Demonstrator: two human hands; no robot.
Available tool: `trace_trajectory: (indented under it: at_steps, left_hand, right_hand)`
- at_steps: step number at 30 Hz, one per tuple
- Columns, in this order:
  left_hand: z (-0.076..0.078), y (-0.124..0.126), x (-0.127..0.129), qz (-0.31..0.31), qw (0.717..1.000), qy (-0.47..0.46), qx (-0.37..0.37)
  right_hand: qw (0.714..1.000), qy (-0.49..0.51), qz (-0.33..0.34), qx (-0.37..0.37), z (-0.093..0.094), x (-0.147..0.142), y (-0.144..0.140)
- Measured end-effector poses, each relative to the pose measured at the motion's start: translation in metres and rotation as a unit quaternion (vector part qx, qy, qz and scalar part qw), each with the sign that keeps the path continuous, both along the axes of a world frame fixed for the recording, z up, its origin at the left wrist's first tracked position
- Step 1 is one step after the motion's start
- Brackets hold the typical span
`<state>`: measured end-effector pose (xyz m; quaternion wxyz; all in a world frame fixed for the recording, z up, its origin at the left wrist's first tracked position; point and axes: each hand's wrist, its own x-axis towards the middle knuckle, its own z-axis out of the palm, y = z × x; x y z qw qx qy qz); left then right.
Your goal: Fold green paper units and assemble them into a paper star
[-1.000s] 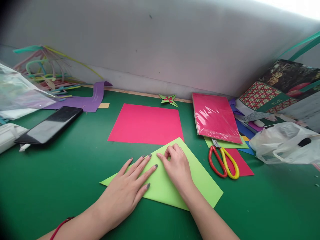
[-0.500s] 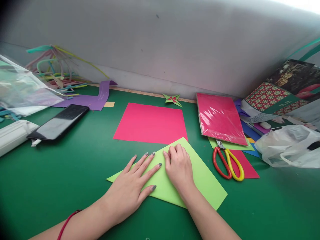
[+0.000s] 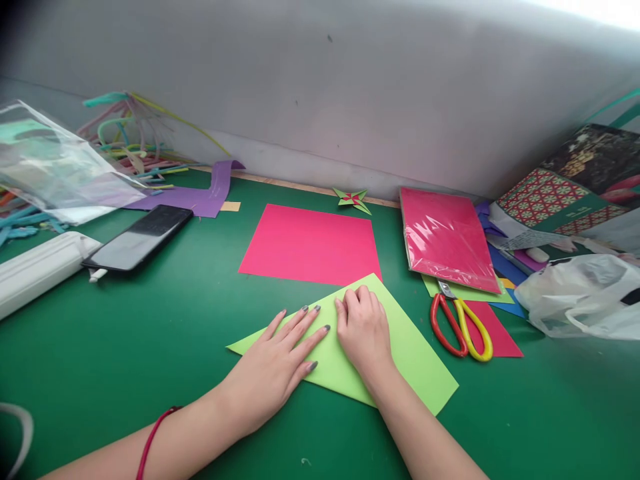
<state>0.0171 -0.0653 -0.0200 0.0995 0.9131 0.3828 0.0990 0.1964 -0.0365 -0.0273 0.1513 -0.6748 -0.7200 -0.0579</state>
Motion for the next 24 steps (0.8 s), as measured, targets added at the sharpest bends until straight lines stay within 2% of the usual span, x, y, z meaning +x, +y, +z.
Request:
trace_trajectory:
  at_steps: [6, 15, 18, 21, 24]
  left_hand:
    - [0.004, 0.001, -0.01, -0.021, 1.0, -0.005, -0.017]
    - [0.012, -0.007, -0.057, 0.026, 0.998, 0.049, -0.002]
    - [0.008, -0.016, -0.07, 0.078, 0.995, 0.065, 0.026]
    - [0.002, -0.025, -0.079, 0.157, 0.982, 0.083, 0.061]
    - [0.006, -0.031, -0.077, 0.225, 0.966, 0.088, 0.094]
  right_hand:
    - [1.0, -0.002, 0.004, 0.02, 0.0, 0.0, -0.001]
    - [1.0, -0.002, 0.006, 0.03, -0.001, 0.0, -0.002]
    - [0.999, 0.008, 0.011, 0.039, -0.001, 0.001, -0.002]
    - [0.999, 0.007, 0.012, 0.043, -0.001, 0.0, -0.002]
    - [0.999, -0.001, 0.013, 0.046, -0.001, 0.0, -0.002]
